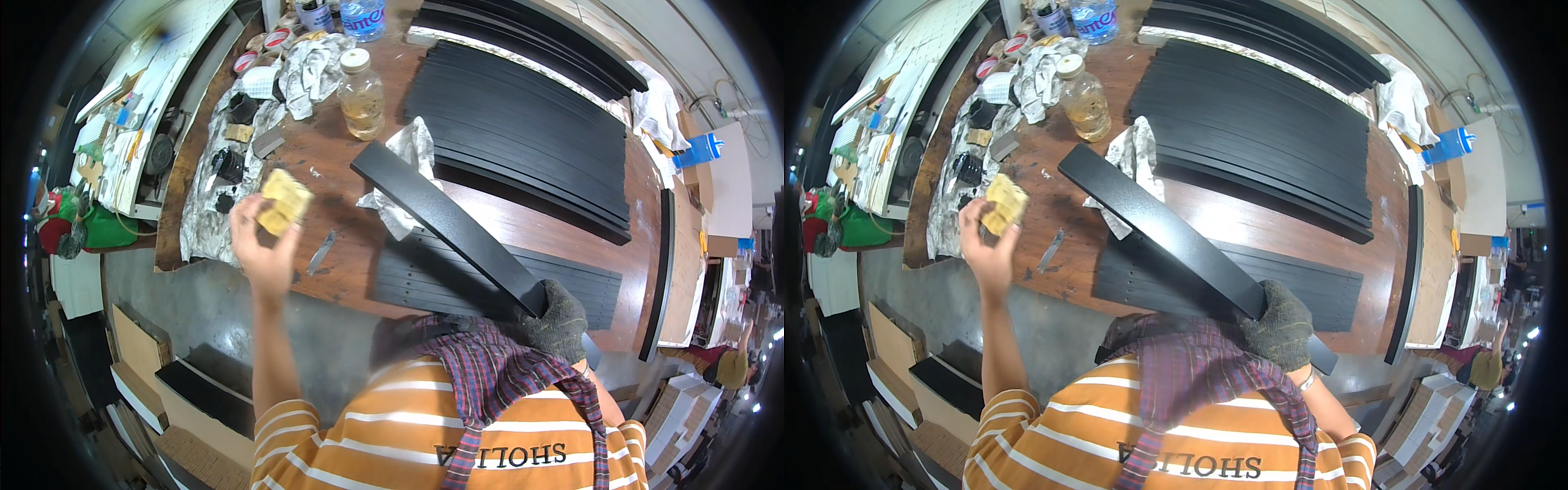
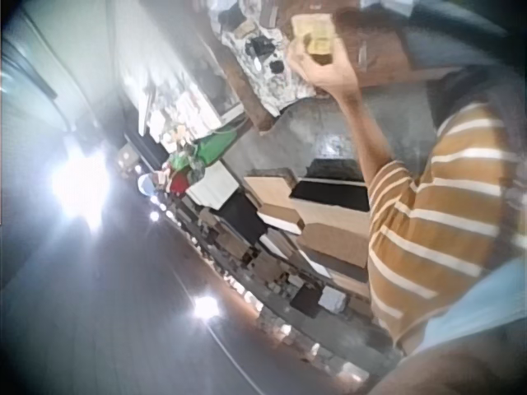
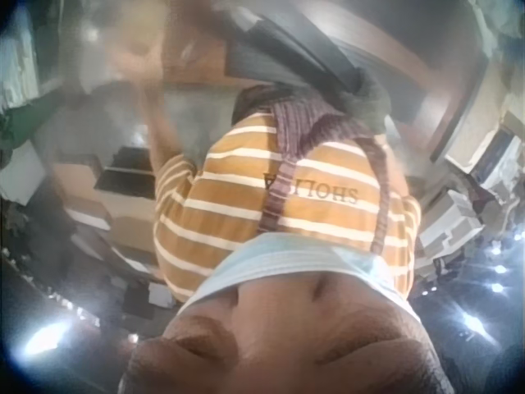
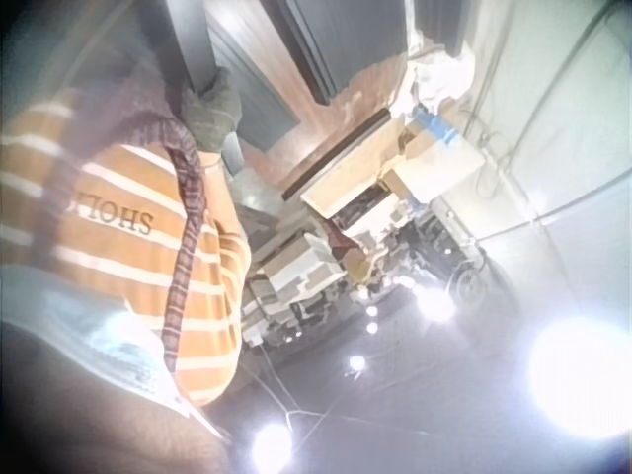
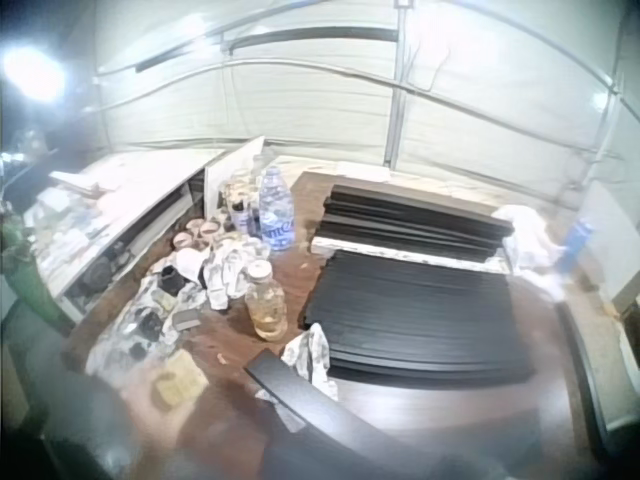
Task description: The person wipes black plastic panels with a white cloth and a yellow sponge, handling them one at a time on a wooden workbench. The person occasionally flips the panels and uses a small metal tool to scrape edges before stacking the cleaned panels.
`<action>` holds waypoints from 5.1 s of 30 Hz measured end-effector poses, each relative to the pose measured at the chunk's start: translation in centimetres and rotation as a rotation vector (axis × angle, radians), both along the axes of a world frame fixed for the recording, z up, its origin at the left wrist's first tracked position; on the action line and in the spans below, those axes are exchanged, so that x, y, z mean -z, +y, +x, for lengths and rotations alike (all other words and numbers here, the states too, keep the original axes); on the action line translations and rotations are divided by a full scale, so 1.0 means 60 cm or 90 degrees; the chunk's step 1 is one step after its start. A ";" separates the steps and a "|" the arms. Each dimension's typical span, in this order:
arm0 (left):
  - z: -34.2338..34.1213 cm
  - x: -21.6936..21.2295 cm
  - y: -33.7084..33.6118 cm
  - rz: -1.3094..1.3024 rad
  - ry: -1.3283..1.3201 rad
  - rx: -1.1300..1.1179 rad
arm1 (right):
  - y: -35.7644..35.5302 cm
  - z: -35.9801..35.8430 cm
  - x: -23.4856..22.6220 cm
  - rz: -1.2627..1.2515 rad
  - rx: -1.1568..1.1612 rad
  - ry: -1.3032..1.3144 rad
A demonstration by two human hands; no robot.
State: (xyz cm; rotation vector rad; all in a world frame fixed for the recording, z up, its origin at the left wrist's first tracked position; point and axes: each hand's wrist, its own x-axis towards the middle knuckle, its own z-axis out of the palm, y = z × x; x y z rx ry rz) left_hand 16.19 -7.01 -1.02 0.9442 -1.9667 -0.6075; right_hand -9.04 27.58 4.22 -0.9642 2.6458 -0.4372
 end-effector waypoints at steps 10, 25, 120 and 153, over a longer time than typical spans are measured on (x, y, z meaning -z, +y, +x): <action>-0.133 -0.077 0.131 -0.145 -0.025 0.222 | 0.029 0.010 0.003 -0.027 0.055 0.035; -0.136 -0.100 0.182 -0.139 -0.048 0.491 | 0.046 -0.004 0.001 -0.049 0.007 0.061; -0.268 0.022 0.054 0.222 0.105 0.209 | 0.133 0.013 0.024 -0.066 0.054 0.163; -0.329 -0.046 0.296 -0.297 -0.050 0.761 | 0.110 -0.052 0.071 -0.276 -0.193 -0.341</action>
